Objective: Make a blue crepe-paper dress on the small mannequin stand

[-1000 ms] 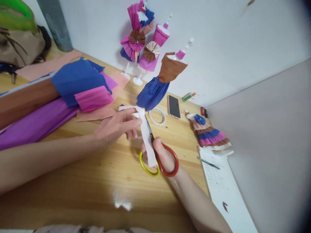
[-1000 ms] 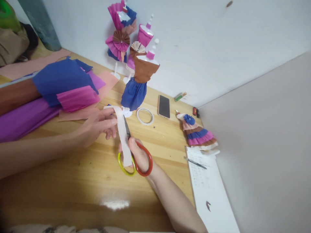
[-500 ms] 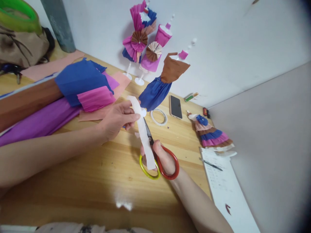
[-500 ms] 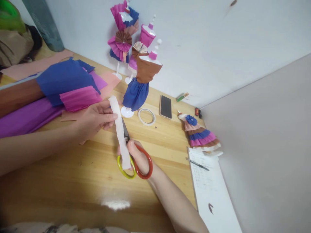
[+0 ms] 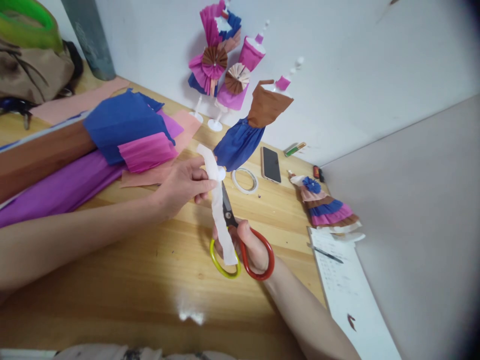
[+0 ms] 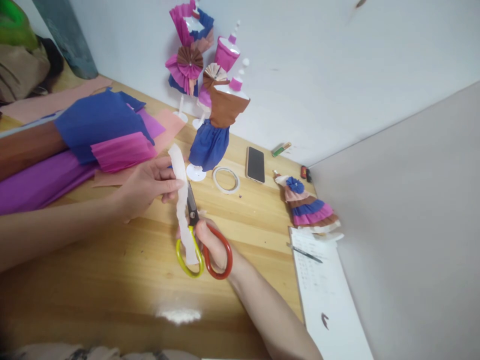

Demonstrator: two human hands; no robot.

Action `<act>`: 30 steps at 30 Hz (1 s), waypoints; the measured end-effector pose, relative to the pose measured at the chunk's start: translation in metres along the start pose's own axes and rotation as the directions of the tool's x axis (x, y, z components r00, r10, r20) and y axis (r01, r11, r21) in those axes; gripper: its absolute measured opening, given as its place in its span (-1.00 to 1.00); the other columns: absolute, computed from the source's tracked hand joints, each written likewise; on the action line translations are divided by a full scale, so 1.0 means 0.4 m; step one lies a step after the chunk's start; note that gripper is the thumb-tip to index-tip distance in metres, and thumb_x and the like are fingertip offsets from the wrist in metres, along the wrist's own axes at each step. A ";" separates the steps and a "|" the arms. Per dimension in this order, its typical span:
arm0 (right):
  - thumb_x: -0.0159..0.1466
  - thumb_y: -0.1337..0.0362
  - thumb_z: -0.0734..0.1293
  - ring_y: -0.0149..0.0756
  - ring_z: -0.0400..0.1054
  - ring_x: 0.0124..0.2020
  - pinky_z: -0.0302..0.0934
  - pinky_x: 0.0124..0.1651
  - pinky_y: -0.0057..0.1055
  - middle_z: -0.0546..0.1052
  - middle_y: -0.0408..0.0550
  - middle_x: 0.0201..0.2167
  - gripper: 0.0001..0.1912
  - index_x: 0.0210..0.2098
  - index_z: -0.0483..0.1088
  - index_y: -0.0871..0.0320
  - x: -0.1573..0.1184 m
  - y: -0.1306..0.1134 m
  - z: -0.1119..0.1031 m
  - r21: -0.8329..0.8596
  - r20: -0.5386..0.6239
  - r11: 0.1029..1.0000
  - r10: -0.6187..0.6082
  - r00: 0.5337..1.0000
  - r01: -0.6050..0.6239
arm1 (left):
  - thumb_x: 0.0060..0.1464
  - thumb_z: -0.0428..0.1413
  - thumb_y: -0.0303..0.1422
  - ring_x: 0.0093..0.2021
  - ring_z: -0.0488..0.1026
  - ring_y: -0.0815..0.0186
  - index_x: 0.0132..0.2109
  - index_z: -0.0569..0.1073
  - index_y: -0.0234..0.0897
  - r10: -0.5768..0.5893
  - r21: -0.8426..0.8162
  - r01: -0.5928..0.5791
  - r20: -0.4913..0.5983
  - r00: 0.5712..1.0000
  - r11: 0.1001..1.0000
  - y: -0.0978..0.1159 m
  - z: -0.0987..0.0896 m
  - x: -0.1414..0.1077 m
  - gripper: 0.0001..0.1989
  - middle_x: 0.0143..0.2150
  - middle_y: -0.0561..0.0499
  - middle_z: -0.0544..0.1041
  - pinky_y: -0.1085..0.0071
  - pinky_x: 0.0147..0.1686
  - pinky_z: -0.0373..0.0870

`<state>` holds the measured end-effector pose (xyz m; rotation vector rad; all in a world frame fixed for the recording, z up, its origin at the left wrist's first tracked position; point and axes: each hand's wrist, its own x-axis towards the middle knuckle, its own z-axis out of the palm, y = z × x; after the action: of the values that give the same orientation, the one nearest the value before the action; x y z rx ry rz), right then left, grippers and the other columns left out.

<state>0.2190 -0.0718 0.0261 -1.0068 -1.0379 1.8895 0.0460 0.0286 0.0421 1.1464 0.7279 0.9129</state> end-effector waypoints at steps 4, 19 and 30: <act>0.16 -0.35 0.27 -0.49 0.03 -0.75 -0.06 -0.67 -0.51 0.23 -0.26 -0.73 -0.34 -0.35 0.42 0.18 0.001 0.003 0.002 0.054 0.036 0.999 -0.010 0.999 0.008 | -0.03 0.24 -0.47 -0.61 0.30 0.51 -0.15 0.46 -0.31 -0.005 0.009 0.006 -0.007 1.000 1.000 -0.001 0.004 -0.001 -0.75 -0.55 0.16 0.44 0.60 -0.65 0.20; 0.11 -0.44 0.20 -0.49 0.01 -0.77 -0.08 -0.68 -0.50 0.21 -0.27 -0.76 -0.27 -0.45 0.35 0.18 0.003 -0.014 0.009 -0.034 -0.041 0.999 0.012 0.999 -0.014 | -0.05 0.23 -0.48 -0.61 0.29 0.52 -0.16 0.41 -0.33 0.012 0.053 -0.010 -0.040 0.999 0.999 0.014 0.005 -0.002 -0.73 -0.53 0.15 0.45 0.59 -0.64 0.21; 0.11 -0.42 0.25 -0.50 0.12 -0.73 0.04 -0.66 -0.53 0.33 -0.18 -0.68 -0.26 -0.38 0.44 0.23 -0.003 0.020 -0.016 0.037 0.015 0.999 0.035 0.999 -0.036 | -0.03 0.21 -0.48 -0.61 0.30 0.52 -0.08 0.45 -0.36 0.012 0.039 -0.013 0.021 1.000 0.999 0.011 0.005 -0.004 -0.69 -0.54 0.15 0.46 0.60 -0.63 0.20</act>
<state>0.2232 -0.0741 0.0173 -0.9981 -0.9953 1.9401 0.0461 0.0268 0.0470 1.1946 0.7256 0.8990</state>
